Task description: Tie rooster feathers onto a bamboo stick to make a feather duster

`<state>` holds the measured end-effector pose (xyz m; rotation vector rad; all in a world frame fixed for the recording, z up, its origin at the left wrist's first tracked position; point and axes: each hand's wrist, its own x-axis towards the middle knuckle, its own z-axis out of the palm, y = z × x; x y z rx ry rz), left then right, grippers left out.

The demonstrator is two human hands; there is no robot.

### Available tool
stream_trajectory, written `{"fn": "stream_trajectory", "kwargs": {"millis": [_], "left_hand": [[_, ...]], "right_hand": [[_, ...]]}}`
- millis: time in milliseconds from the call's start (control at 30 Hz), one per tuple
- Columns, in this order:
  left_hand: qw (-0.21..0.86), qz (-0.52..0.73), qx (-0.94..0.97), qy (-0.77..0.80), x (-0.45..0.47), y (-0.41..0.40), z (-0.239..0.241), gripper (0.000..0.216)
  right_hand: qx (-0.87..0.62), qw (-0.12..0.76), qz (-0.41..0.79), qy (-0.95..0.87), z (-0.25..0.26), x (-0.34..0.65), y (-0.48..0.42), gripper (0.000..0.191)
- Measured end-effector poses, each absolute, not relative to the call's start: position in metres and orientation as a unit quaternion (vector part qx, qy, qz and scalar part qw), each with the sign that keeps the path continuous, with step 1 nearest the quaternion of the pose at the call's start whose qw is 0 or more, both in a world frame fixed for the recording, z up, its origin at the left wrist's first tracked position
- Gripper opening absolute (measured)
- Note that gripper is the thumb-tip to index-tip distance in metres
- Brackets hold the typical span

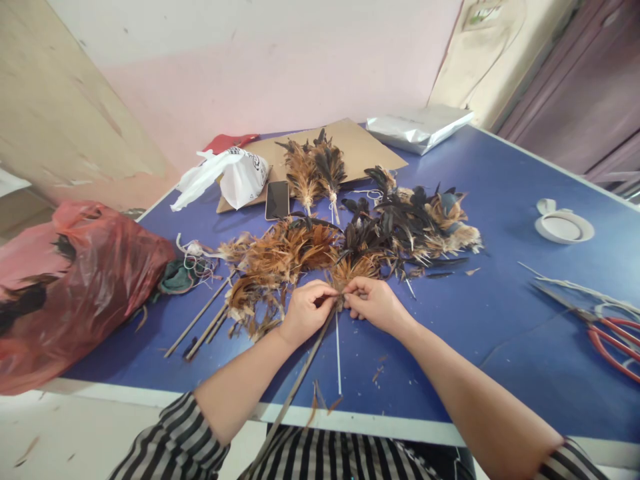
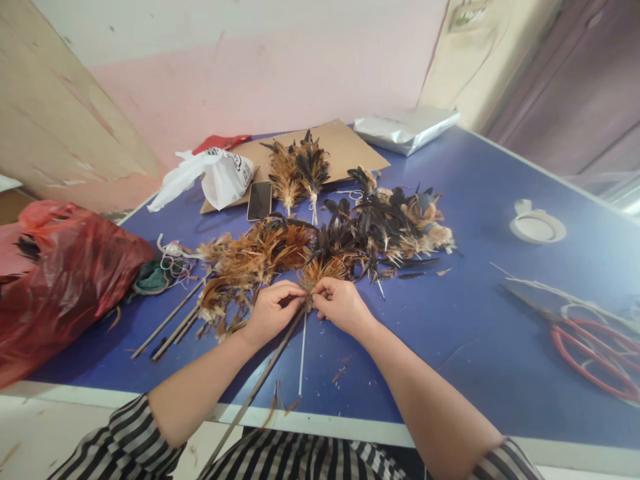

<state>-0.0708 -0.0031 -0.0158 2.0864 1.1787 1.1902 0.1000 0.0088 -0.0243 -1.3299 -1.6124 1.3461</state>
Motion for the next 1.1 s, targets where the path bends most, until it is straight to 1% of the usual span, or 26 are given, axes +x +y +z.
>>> {"fn": "stream_trajectory", "kwargs": {"millis": [367, 500, 667, 800, 933, 1100], "left_hand": [[0.245, 0.392, 0.773, 0.433, -0.076, 0.000, -0.020, 0.009], [0.242, 0.376, 0.783, 0.432, -0.076, -0.001, -0.019, 0.009], [0.192, 0.376, 0.821, 0.384, -0.074, -0.005, -0.018, 0.015], [0.150, 0.329, 0.861, 0.359, -0.074, -0.008, -0.018, 0.018], [0.164, 0.298, 0.873, 0.349, -0.074, -0.007, -0.016, 0.018], [0.183, 0.310, 0.868, 0.342, -0.074, -0.004, -0.017, 0.018]], "right_hand": [[-0.534, 0.309, 0.536, -0.576, -0.007, 0.101, 0.005, 0.004], [-0.538, 0.307, 0.537, -0.573, -0.006, 0.103, 0.005, 0.005], [-0.522, 0.328, 0.539, -0.573, -0.011, 0.104, 0.007, 0.007], [-0.514, 0.344, 0.545, -0.566, -0.013, 0.104, 0.008, 0.009], [-0.506, 0.348, 0.551, -0.565, -0.012, 0.105, 0.008, 0.010], [-0.499, 0.352, 0.544, -0.576, -0.009, 0.107, 0.007, 0.010]]}}
